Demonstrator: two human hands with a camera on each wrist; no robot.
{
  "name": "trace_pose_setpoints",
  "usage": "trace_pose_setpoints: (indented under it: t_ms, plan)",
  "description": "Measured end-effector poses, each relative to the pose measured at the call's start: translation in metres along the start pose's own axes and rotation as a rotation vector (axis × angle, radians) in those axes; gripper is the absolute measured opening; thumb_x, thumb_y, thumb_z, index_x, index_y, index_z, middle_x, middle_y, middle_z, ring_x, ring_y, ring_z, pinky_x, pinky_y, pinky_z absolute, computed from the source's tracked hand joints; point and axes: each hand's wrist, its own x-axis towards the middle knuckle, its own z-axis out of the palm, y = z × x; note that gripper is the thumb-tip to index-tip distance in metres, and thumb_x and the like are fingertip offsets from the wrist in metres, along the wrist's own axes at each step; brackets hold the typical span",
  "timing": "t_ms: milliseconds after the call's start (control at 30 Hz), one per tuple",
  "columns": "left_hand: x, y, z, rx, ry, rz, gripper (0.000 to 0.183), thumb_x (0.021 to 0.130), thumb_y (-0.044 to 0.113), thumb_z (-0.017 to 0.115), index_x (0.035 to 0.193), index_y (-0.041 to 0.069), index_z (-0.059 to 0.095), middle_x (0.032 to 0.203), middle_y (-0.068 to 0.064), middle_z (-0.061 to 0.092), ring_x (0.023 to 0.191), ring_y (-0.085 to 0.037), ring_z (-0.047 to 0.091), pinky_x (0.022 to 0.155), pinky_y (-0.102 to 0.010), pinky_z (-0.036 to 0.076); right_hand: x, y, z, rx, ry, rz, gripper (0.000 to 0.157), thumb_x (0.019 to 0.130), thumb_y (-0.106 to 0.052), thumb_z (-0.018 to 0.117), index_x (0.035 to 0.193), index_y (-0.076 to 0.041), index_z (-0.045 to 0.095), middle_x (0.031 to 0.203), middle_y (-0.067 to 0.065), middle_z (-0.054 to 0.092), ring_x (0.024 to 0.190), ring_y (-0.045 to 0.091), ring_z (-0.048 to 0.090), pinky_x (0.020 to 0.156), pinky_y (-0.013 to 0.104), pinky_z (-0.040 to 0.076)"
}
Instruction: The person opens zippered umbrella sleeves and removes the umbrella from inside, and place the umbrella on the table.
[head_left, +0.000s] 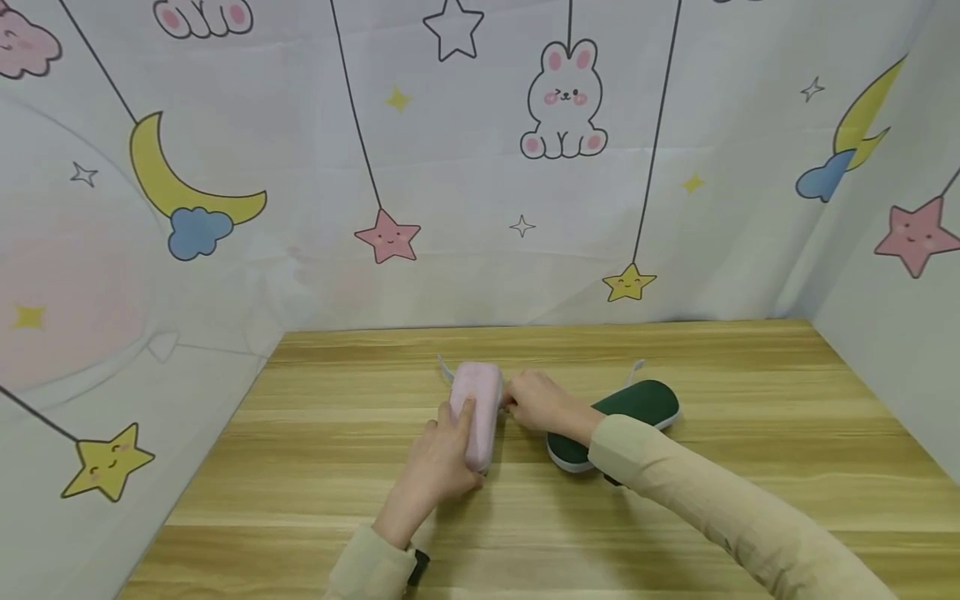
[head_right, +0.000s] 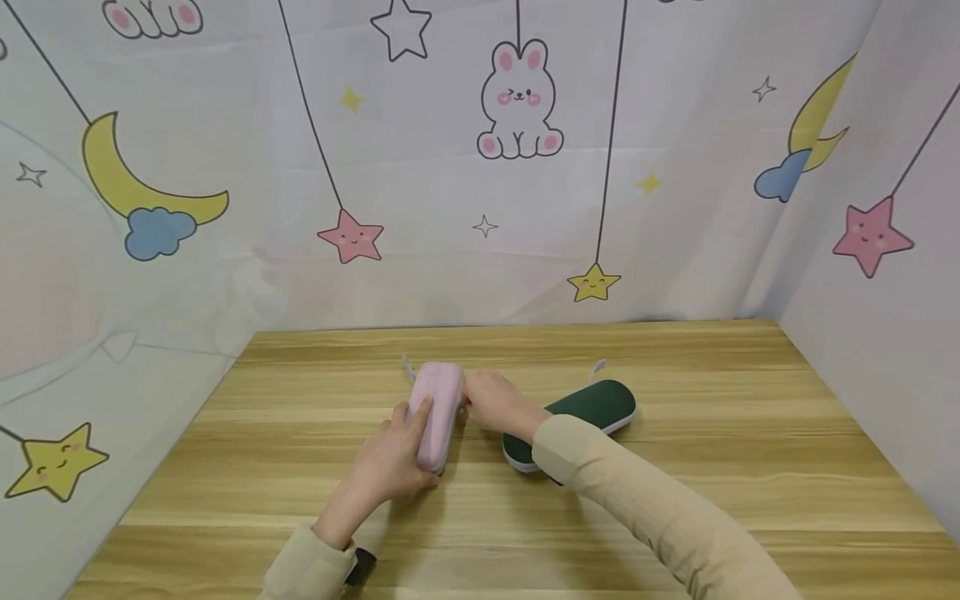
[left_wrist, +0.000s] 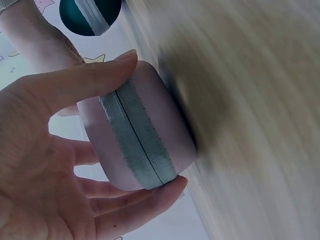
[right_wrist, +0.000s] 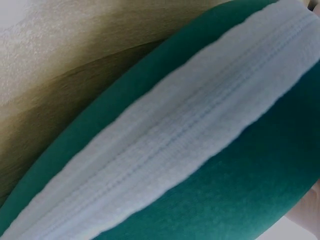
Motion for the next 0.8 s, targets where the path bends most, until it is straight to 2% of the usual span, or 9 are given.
trace_pose_setpoints:
  t_ms: [200, 567, 800]
  plan:
    - [0.0007, 0.0001, 0.0003, 0.016, 0.008, 0.006, 0.106, 0.058, 0.026, 0.09, 0.146, 0.002, 0.036, 0.12, -0.026, 0.049, 0.08, -0.028, 0.054, 0.058, -0.037, 0.048, -0.0007, -0.0003, -0.0008, 0.002, 0.004, -0.006, 0.02, 0.086, -0.001, 0.062, 0.069, -0.005, 0.071, 0.058, -0.004, 0.051, 0.053, 0.007, 0.038, 0.052, 0.019, 0.031]
    - [0.0002, -0.001, 0.0011, 0.01, 0.015, 0.007, 0.106, 0.057, 0.025, 0.09, 0.146, 0.002, 0.037, 0.121, -0.027, 0.049, 0.082, -0.03, 0.055, 0.059, -0.039, 0.048, -0.0023, -0.002, 0.0025, -0.043, 0.012, -0.004, 0.016, 0.087, -0.004, 0.064, 0.076, -0.006, 0.076, 0.062, 0.0, 0.062, 0.054, 0.007, 0.042, 0.051, 0.02, 0.035]
    - [0.0005, -0.0006, 0.0014, 0.011, 0.012, 0.008, 0.105, 0.058, 0.024, 0.09, 0.146, 0.002, 0.037, 0.122, -0.027, 0.049, 0.082, -0.03, 0.055, 0.059, -0.039, 0.048, -0.0046, -0.0036, 0.0028, -0.047, 0.022, -0.004, 0.016, 0.087, -0.003, 0.063, 0.076, -0.006, 0.076, 0.064, 0.001, 0.065, 0.053, 0.007, 0.042, 0.051, 0.019, 0.035]
